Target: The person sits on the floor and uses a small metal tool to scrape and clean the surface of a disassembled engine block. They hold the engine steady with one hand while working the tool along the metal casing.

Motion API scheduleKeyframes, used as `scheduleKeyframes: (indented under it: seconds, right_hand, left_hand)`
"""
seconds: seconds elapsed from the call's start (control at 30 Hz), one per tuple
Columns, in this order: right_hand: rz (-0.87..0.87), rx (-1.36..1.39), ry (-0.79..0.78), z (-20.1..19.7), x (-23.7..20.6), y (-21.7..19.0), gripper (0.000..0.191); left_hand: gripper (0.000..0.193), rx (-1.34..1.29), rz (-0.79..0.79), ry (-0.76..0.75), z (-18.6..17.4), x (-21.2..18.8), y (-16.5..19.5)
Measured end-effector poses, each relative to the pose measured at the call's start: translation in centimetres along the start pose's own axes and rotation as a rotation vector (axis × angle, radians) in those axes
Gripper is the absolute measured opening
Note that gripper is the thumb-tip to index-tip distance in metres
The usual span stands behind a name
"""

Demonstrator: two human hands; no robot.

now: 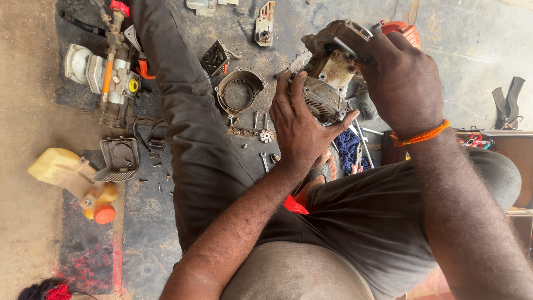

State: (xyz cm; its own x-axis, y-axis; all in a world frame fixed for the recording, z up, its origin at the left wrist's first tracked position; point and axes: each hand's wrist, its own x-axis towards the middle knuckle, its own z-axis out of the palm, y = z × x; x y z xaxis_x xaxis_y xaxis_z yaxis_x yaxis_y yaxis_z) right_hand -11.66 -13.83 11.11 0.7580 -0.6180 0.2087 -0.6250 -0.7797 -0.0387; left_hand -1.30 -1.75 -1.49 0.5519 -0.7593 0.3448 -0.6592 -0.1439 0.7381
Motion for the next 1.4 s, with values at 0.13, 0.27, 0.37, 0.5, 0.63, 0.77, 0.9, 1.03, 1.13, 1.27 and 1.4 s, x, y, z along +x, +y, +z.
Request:
scheduleKeyframes:
  seconds: [0.13,0.27,0.37,0.5,0.63,0.77,0.9,1.03,1.13,1.27,1.4]
  right_hand:
    - [0.019,-0.069,0.007,0.4,0.1,-0.8,0.017]
    - [-0.005,-0.034,0.004,0.2,0.4,-0.5,0.013]
    - [0.001,-0.028,-0.009,0.2,0.4,-0.2,0.014]
    - [-0.030,-0.034,0.030,0.3,0.1,-0.1,0.015]
    - [0.005,0.043,-0.002,0.5,0.1,0.2,0.014]
    - [0.041,0.156,-0.009,0.2,0.2,0.6,0.013]
    - [0.036,0.168,-0.012,0.0,0.1,0.6,0.010]
    - [0.019,0.118,-0.051,-0.4,0.3,0.5,0.013]
    - [-0.038,0.084,-0.060,-0.7,0.4,0.5,0.015]
    - [-0.023,0.018,-0.064,-0.4,0.5,-0.1,0.015]
    - [-0.008,-0.079,-0.046,-0.1,0.5,-0.6,0.014]
  left_hand:
    - [0.119,0.002,0.017,0.020,0.0,0.0,0.0]
    - [0.119,0.020,0.015,0.016,-0.2,0.1,0.1]
    - [0.119,0.022,0.022,0.021,-0.2,0.1,0.2]
    - [0.117,0.020,0.017,0.005,-0.1,0.1,0.2]
    - [0.118,0.038,0.032,0.027,0.0,0.1,0.0]
    - [0.117,0.038,0.038,0.037,0.2,0.1,-0.2]
    - [0.117,0.054,0.035,0.026,0.3,0.1,-0.4]
    - [0.118,0.049,0.042,0.017,0.2,0.2,-0.6]
    - [0.118,0.050,0.048,0.016,0.1,0.3,-0.6]
    - [0.120,0.049,0.046,0.014,0.2,0.4,-0.7]
    - [0.119,0.050,0.062,0.005,0.1,0.6,-0.7]
